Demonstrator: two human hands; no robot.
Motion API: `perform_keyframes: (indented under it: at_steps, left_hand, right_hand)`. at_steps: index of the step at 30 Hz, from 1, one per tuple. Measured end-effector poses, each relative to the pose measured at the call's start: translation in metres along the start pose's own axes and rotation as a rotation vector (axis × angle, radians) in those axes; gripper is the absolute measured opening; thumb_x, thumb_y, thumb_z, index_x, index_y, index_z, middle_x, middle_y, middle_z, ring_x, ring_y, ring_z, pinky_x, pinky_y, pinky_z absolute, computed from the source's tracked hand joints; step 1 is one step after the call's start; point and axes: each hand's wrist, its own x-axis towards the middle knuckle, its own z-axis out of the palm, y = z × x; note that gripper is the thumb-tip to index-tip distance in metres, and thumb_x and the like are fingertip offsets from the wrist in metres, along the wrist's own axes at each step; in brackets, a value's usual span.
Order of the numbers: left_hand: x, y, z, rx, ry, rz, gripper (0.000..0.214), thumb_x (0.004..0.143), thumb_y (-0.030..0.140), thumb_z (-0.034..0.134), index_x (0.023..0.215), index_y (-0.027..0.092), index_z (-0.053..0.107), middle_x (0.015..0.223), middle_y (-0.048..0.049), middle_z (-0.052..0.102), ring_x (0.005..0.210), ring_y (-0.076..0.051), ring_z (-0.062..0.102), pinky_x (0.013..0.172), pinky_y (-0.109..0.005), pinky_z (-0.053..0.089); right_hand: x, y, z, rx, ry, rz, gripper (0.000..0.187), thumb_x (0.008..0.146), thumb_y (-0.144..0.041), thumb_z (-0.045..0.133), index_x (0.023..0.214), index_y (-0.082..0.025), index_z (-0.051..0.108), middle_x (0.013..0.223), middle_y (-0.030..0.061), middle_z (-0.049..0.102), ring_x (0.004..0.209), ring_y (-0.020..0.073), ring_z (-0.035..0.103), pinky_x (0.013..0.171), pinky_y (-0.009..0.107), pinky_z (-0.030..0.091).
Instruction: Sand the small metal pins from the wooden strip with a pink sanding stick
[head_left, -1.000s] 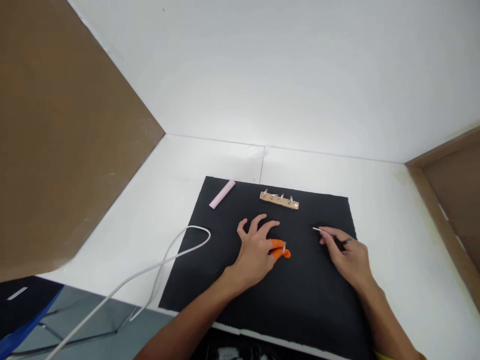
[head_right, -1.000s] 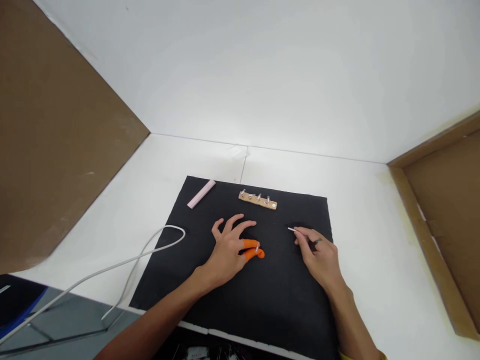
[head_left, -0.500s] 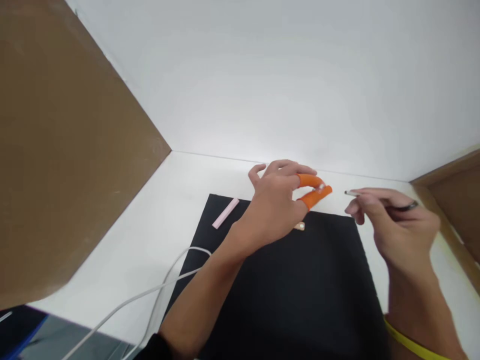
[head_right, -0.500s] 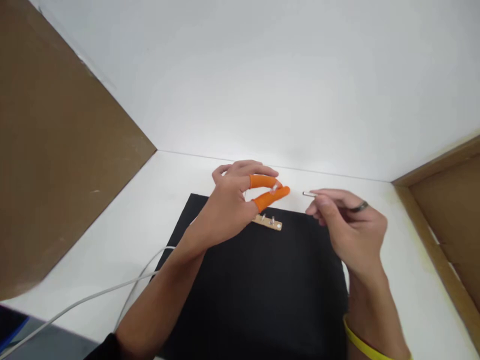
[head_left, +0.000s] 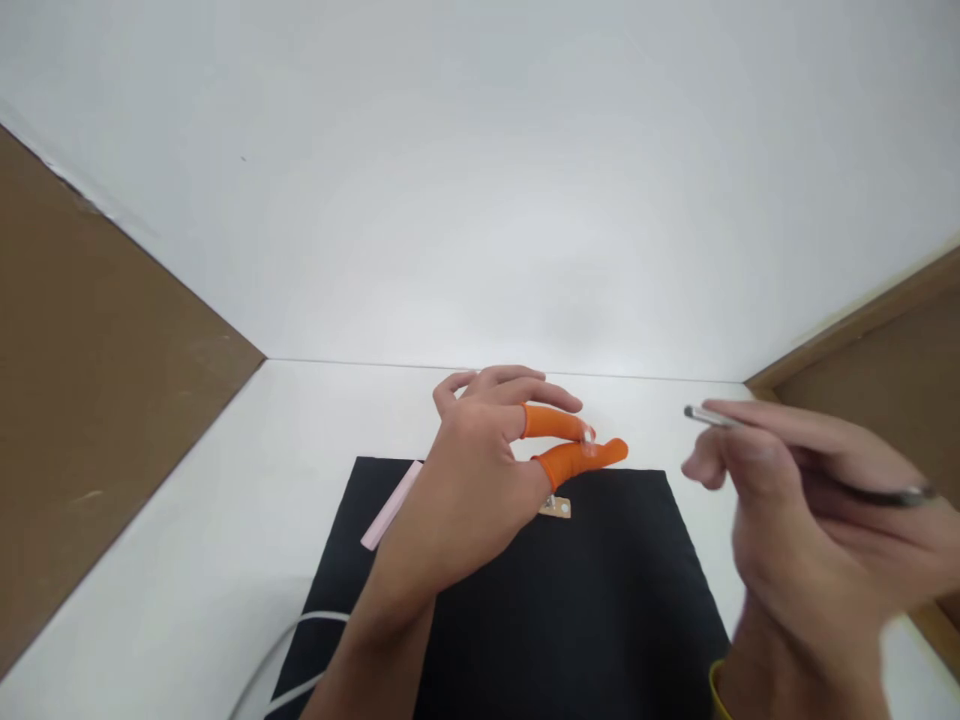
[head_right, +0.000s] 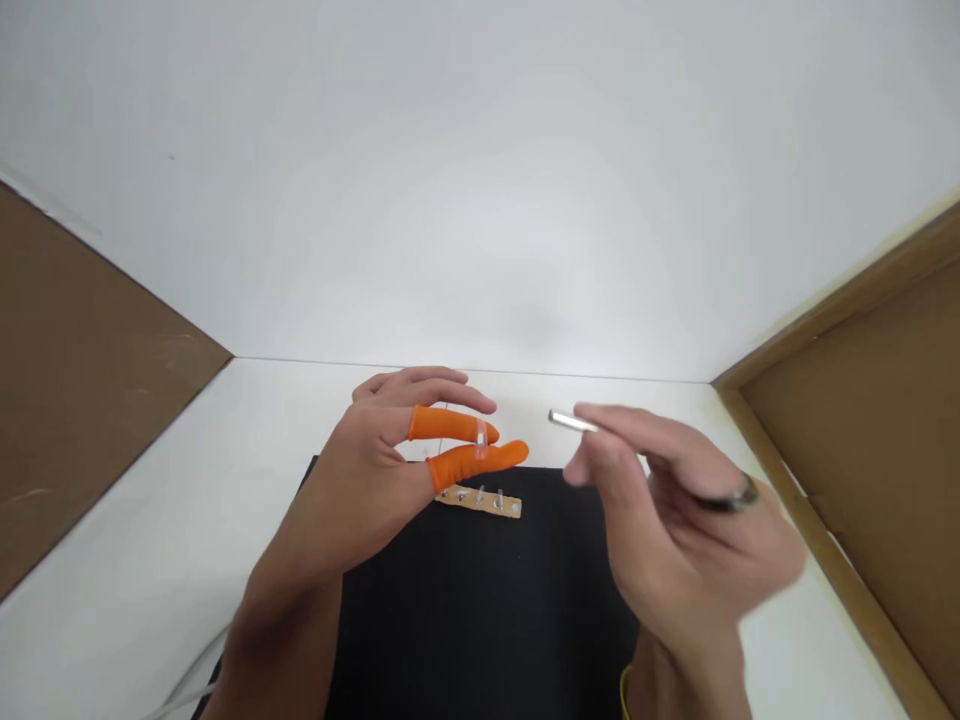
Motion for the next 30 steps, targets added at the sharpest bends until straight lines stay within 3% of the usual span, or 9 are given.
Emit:
perform_keyframes:
  at_steps: [1, 3, 5, 8, 9, 14, 18, 25, 30]
  left_hand:
    - [-0.001, 0.001, 0.0, -0.002, -0.005, -0.003, 0.013, 0.09, 0.024, 0.09, 0.087, 0.032, 0.08, 0.114, 0.01, 0.084, 0.126, -0.028, 0.07, 0.12, -0.06, 0.031]
    - [-0.003, 0.002, -0.001, 0.001, -0.021, -0.004, 0.013, 0.091, 0.024, 0.088, 0.088, 0.033, 0.079, 0.112, 0.01, 0.083, 0.125, -0.027, 0.071, 0.119, -0.059, 0.031]
    - [-0.006, 0.003, -0.002, 0.022, -0.04, -0.004, 0.016, 0.092, 0.02, 0.087, 0.088, 0.033, 0.079, 0.111, 0.0104, 0.083, 0.125, -0.027, 0.07, 0.12, -0.058, 0.031]
    - [-0.009, 0.006, -0.003, 0.048, -0.051, -0.005, 0.015, 0.093, 0.021, 0.086, 0.088, 0.033, 0.077, 0.112, 0.011, 0.083, 0.126, -0.026, 0.07, 0.121, -0.057, 0.03]
    - [-0.009, 0.008, -0.004, 0.055, -0.044, -0.001, 0.014, 0.094, 0.023, 0.085, 0.088, 0.033, 0.077, 0.112, 0.0113, 0.082, 0.126, -0.026, 0.069, 0.121, -0.057, 0.029]
    - [-0.012, 0.019, -0.005, 0.098, 0.003, 0.007, 0.012, 0.095, 0.028, 0.086, 0.089, 0.033, 0.077, 0.109, 0.0128, 0.082, 0.125, -0.025, 0.069, 0.118, -0.055, 0.029]
    - [-0.016, 0.024, -0.005, 0.144, 0.04, 0.018, 0.012, 0.097, 0.025, 0.083, 0.089, 0.032, 0.077, 0.11, 0.012, 0.082, 0.125, -0.025, 0.069, 0.118, -0.053, 0.027]
    - [-0.021, 0.029, -0.007, 0.174, 0.045, 0.043, 0.016, 0.097, 0.02, 0.082, 0.086, 0.03, 0.076, 0.11, 0.0108, 0.082, 0.127, -0.026, 0.067, 0.116, -0.053, 0.024]
    - [-0.021, 0.032, -0.006, 0.189, 0.043, 0.056, 0.018, 0.096, 0.014, 0.082, 0.09, 0.029, 0.076, 0.108, 0.0108, 0.082, 0.126, -0.026, 0.067, 0.116, -0.053, 0.023]
  right_hand:
    - [0.001, -0.005, -0.005, -0.009, -0.082, -0.018, 0.03, 0.095, -0.011, 0.075, 0.113, -0.034, 0.082, 0.082, -0.0055, 0.077, 0.063, 0.0123, 0.067, 0.06, 0.031, 0.055]
    - [0.002, -0.016, -0.015, -0.004, -0.447, -0.071, 0.02, 0.097, -0.021, 0.074, 0.11, -0.034, 0.082, 0.068, -0.0074, 0.073, 0.061, 0.0139, 0.07, 0.055, 0.029, 0.057]
    - [0.001, -0.024, -0.018, -0.03, -0.362, -0.039, 0.013, 0.096, -0.025, 0.077, 0.104, -0.034, 0.083, 0.065, -0.0075, 0.073, 0.064, 0.0149, 0.073, 0.058, 0.029, 0.059]
    - [0.0, -0.029, -0.011, -0.031, 0.078, 0.131, 0.01, 0.094, -0.027, 0.081, 0.098, -0.035, 0.084, 0.074, -0.0067, 0.075, 0.063, 0.0121, 0.069, 0.062, 0.03, 0.058]
    - [0.0, -0.029, -0.008, -0.034, 0.119, 0.152, 0.009, 0.093, -0.027, 0.081, 0.097, -0.035, 0.084, 0.075, -0.0065, 0.076, 0.061, 0.0115, 0.067, 0.06, 0.03, 0.058]
    - [-0.001, -0.027, -0.009, -0.141, -0.165, 0.002, 0.015, 0.083, -0.037, 0.09, 0.095, -0.03, 0.084, 0.069, -0.0017, 0.076, 0.057, 0.0208, 0.073, 0.053, 0.035, 0.062]
    - [-0.005, -0.025, -0.011, -0.128, -0.131, -0.011, 0.022, 0.085, -0.043, 0.087, 0.102, -0.03, 0.084, 0.073, 0.001, 0.077, 0.067, 0.0254, 0.078, 0.059, 0.037, 0.068]
    - [-0.002, -0.02, -0.004, -0.119, -0.2, -0.042, 0.02, 0.086, -0.043, 0.086, 0.102, -0.031, 0.084, 0.074, 0.0006, 0.078, 0.072, 0.0256, 0.08, 0.062, 0.035, 0.069]
    - [0.008, -0.005, -0.015, -0.118, -0.237, -0.045, 0.019, 0.089, -0.039, 0.085, 0.107, -0.033, 0.084, 0.075, -0.0007, 0.078, 0.069, 0.0235, 0.08, 0.061, 0.033, 0.067]
